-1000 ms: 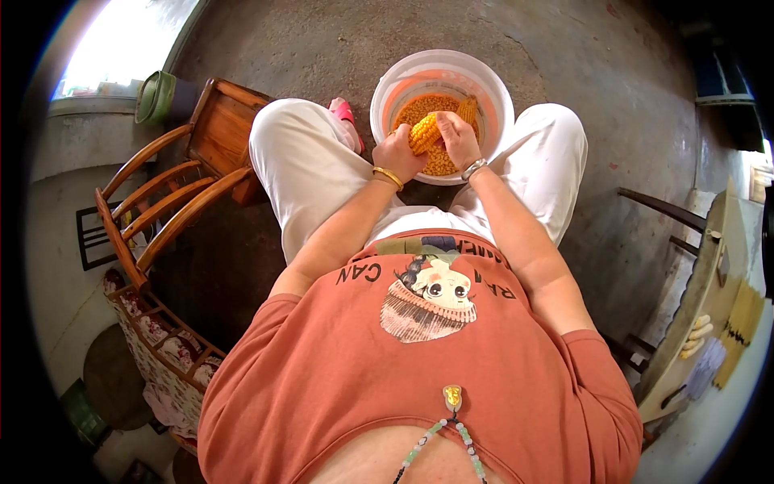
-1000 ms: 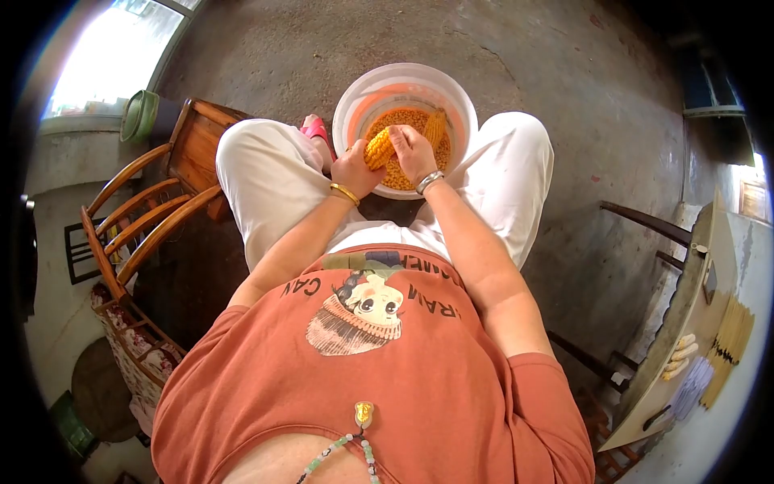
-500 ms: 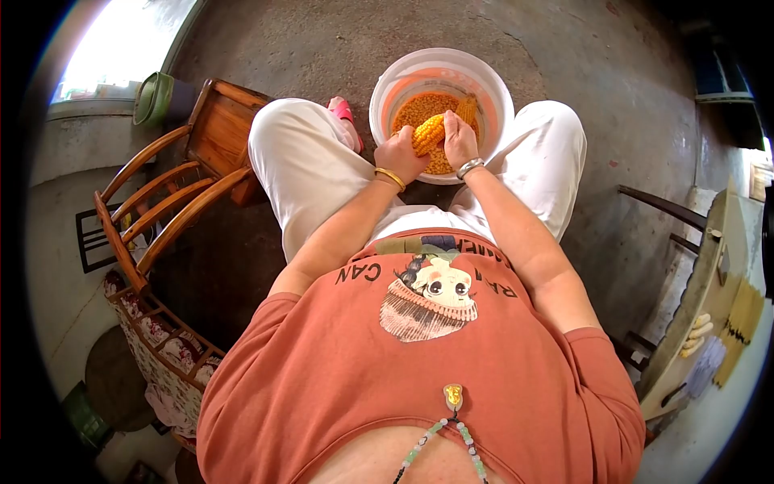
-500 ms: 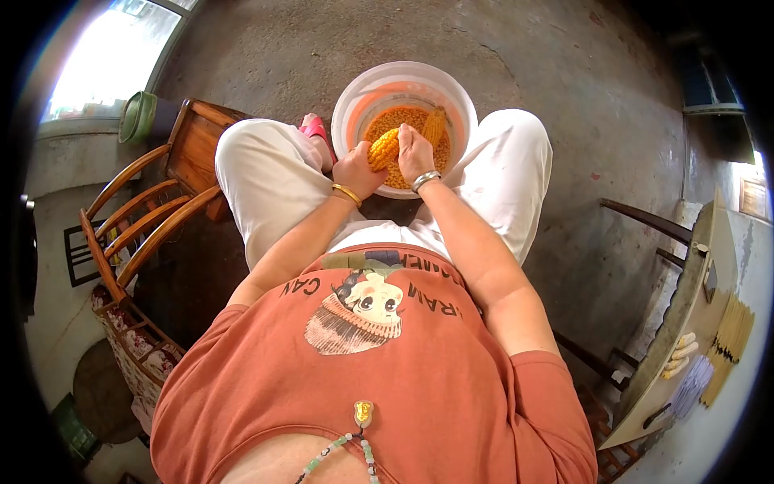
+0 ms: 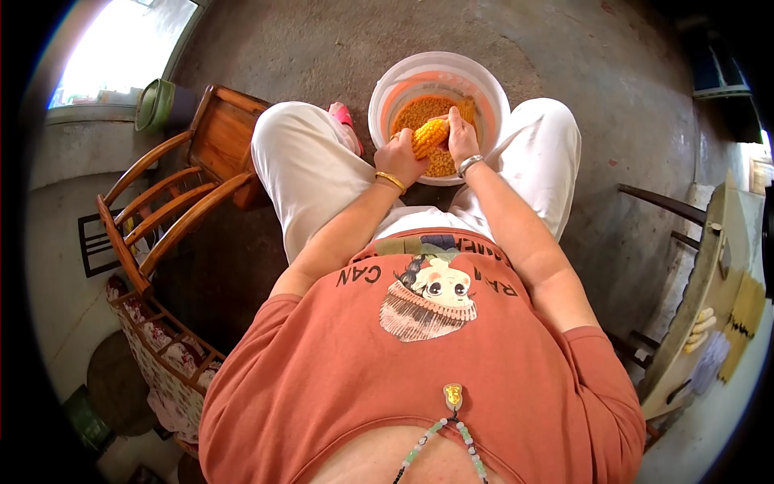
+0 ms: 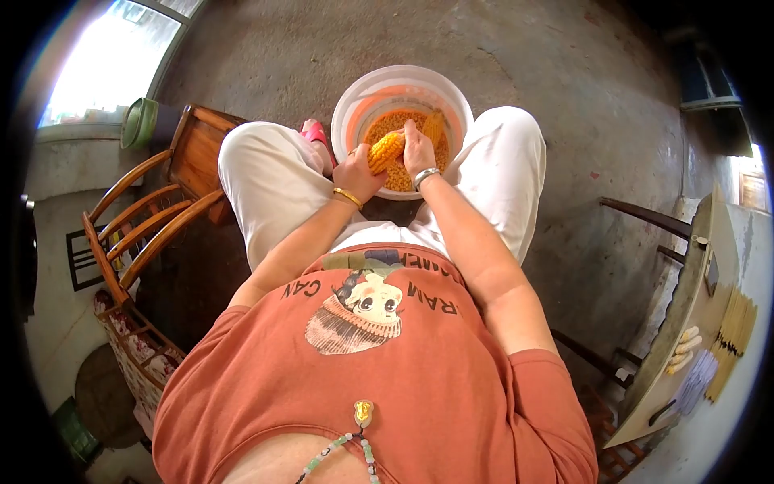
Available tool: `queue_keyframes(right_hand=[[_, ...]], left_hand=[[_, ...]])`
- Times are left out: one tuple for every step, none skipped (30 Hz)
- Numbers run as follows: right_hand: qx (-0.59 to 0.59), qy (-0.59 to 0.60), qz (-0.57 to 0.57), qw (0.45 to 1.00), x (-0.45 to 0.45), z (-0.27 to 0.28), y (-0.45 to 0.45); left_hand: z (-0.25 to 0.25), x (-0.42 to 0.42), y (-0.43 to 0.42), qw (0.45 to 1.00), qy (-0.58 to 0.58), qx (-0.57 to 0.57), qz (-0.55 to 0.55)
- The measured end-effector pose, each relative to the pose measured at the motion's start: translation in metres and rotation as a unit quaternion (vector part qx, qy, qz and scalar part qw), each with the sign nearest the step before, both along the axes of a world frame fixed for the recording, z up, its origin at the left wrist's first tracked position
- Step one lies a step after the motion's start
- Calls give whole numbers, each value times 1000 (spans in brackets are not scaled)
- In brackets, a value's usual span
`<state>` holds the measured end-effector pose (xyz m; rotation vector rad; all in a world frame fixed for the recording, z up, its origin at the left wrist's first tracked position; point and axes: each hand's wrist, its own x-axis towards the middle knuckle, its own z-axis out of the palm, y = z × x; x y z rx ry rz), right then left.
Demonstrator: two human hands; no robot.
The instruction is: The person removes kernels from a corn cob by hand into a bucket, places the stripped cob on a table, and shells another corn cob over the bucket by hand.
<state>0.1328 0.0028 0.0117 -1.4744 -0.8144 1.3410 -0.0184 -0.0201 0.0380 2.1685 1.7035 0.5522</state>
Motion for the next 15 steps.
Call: queue_keyframes(right_hand=[[-10, -10, 7, 1000, 1, 4, 0], [-21, -21, 15, 999, 1, 9, -2], [-32, -32, 22, 999, 1, 13, -4], [-23, -33, 37, 999, 1, 18, -5], [-15, -35, 51, 998, 1, 23, -7], [-6, -39, 66, 997, 0, 27, -9], [34, -37, 79, 996, -3, 29, -12], [45, -41, 88, 994, -2, 27, -13], [55, -45, 97, 993, -2, 26, -15], [65, -48, 107, 991, -3, 26, -16], [71, -32, 93, 993, -3, 26, -18], [68, -23, 100, 992, -2, 24, -17], [65, -15, 106, 992, 1, 18, -17], [62, -7, 112, 992, 4, 12, -16], [70, -33, 114, 990, 6, 8, -16]], left_hand=[[0, 0, 0, 1000, -1, -7, 3], [-1, 0, 0, 1000, -1, -14, 7], [-1, 0, 0, 1000, -2, -20, 11], [0, -1, 0, 1000, -2, -25, 17], [1, -2, 0, 999, -4, -30, 23], [1, -3, 1, 999, -7, -35, 30], [1, -4, 1, 999, -7, -44, 29], [1, -5, 1, 998, -7, -52, 29], [2, -6, 1, 998, -7, -60, 29], [3, -6, 0, 998, -5, -54, 25], [5, -7, -1, 999, -4, -49, 20], [6, -7, -2, 999, -3, -44, 16], [7, -8, -3, 999, -8, -40, 12], [7, -8, -3, 999, -13, -35, 8], [8, -9, -3, 999, -19, -30, 4]])
